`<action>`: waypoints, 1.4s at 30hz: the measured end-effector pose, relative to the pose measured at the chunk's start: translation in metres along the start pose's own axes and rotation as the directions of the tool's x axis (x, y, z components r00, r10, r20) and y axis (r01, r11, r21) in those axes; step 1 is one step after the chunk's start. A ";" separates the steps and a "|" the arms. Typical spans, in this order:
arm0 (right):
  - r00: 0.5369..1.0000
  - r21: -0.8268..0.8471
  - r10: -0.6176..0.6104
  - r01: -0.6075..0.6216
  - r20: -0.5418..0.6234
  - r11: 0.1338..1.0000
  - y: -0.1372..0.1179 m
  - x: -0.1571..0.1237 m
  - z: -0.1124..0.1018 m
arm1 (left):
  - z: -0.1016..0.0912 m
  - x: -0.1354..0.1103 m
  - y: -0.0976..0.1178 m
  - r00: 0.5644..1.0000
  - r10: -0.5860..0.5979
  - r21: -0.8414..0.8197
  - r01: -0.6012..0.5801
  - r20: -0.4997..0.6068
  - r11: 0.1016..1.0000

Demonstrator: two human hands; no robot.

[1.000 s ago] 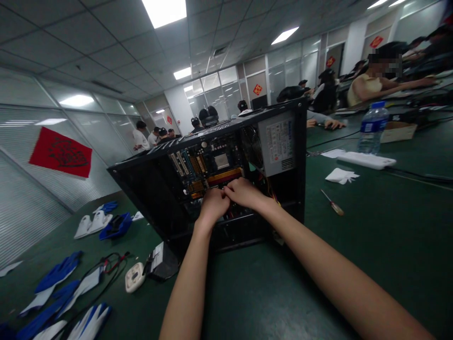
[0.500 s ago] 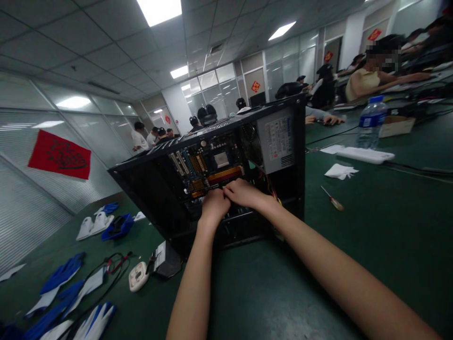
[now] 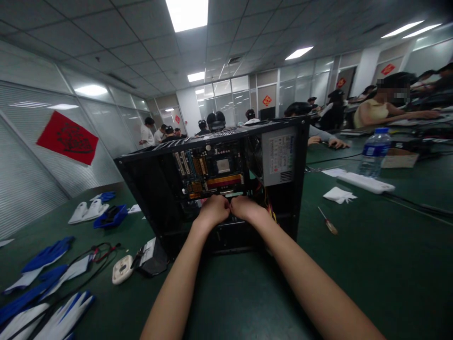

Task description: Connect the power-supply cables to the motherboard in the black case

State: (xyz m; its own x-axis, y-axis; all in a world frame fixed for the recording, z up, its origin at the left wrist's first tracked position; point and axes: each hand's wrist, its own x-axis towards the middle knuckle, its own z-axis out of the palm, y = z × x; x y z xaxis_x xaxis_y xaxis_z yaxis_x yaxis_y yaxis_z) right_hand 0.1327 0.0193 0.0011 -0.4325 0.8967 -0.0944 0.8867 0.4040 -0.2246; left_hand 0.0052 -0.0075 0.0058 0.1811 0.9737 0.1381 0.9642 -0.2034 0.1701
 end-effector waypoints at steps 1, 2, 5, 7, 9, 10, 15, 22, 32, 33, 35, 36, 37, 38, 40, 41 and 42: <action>1.000 -0.005 0.000 0.000 0.003 1.000 0.000 0.000 0.000 | 0.000 0.000 0.001 1.000 -0.003 0.005 0.003 0.008 1.000; 1.000 -0.008 -0.001 0.001 0.010 1.000 0.000 -0.001 0.000 | 0.000 0.000 0.001 1.000 -0.002 0.006 0.002 0.018 1.000; 1.000 -0.015 -0.009 0.009 0.025 1.000 0.000 -0.001 0.000 | 0.001 0.001 0.001 0.999 0.013 -0.016 -0.012 0.042 1.000; 1.000 -0.019 -0.015 0.015 0.024 1.000 0.001 -0.001 0.000 | 0.002 0.002 0.000 0.999 0.026 -0.030 -0.024 0.046 0.999; 1.000 -0.021 -0.020 0.021 0.023 1.000 0.002 -0.001 0.001 | 0.003 0.003 -0.001 0.999 0.034 -0.032 -0.032 0.040 0.999; 0.999 -0.021 -0.024 0.024 0.028 0.999 0.002 -0.001 0.001 | 0.004 0.003 -0.002 0.999 0.037 -0.030 -0.035 0.040 0.999; 0.998 -0.028 -0.044 0.045 0.051 0.999 0.000 -0.002 -0.001 | 0.006 0.004 -0.004 0.997 0.046 -0.033 -0.044 0.055 0.998; 0.998 -0.046 -0.035 0.038 0.058 0.998 0.002 -0.001 0.000 | 0.006 0.004 -0.002 0.998 0.055 -0.031 -0.054 0.037 0.998; 0.965 -0.043 -0.115 0.129 0.235 0.991 0.004 0.005 0.000 | 0.004 0.004 0.001 0.998 0.035 -0.042 -0.033 0.050 0.999; 0.961 -0.042 -0.120 0.134 0.248 0.990 0.005 0.005 0.000 | 0.004 0.004 0.001 0.998 0.035 -0.042 -0.033 0.056 0.999; 0.957 -0.036 -0.121 0.135 0.263 0.990 0.005 0.006 0.000 | 0.005 0.004 0.001 0.997 0.040 -0.041 -0.037 0.062 0.998; 0.957 -0.031 -0.122 0.135 0.264 0.990 0.006 0.006 0.001 | 0.005 0.004 0.000 0.997 0.040 -0.042 -0.037 0.062 0.998; 0.958 -0.026 -0.124 0.136 0.259 0.990 0.006 0.007 0.001 | 0.005 0.004 0.000 0.997 0.038 -0.044 -0.035 0.061 0.998; 0.960 -0.024 -0.128 0.138 0.250 0.990 0.006 0.008 0.002 | 0.005 0.004 0.000 0.998 0.039 -0.048 -0.037 0.055 0.998; 0.964 -0.018 -0.135 0.143 0.229 0.990 0.007 0.010 0.003 | 0.004 0.004 -0.001 0.998 0.049 -0.059 -0.046 0.045 0.997; 0.965 -0.012 -0.137 0.143 0.223 0.990 0.008 0.011 0.004 | 0.004 0.004 -0.001 0.998 0.056 -0.065 -0.053 0.043 0.997; 0.967 -0.004 -0.137 0.141 0.217 0.990 0.008 0.012 0.004 | 0.003 0.003 -0.001 0.997 0.060 -0.071 -0.057 0.041 0.996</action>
State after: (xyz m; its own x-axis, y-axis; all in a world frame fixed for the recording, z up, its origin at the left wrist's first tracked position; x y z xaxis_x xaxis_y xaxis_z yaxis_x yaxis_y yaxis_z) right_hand 0.1342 0.0323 -0.0060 -0.5748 0.7721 -0.2711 0.8176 0.5274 -0.2313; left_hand 0.0051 -0.0037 0.0028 0.2467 0.9630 0.1083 0.9361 -0.2657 0.2305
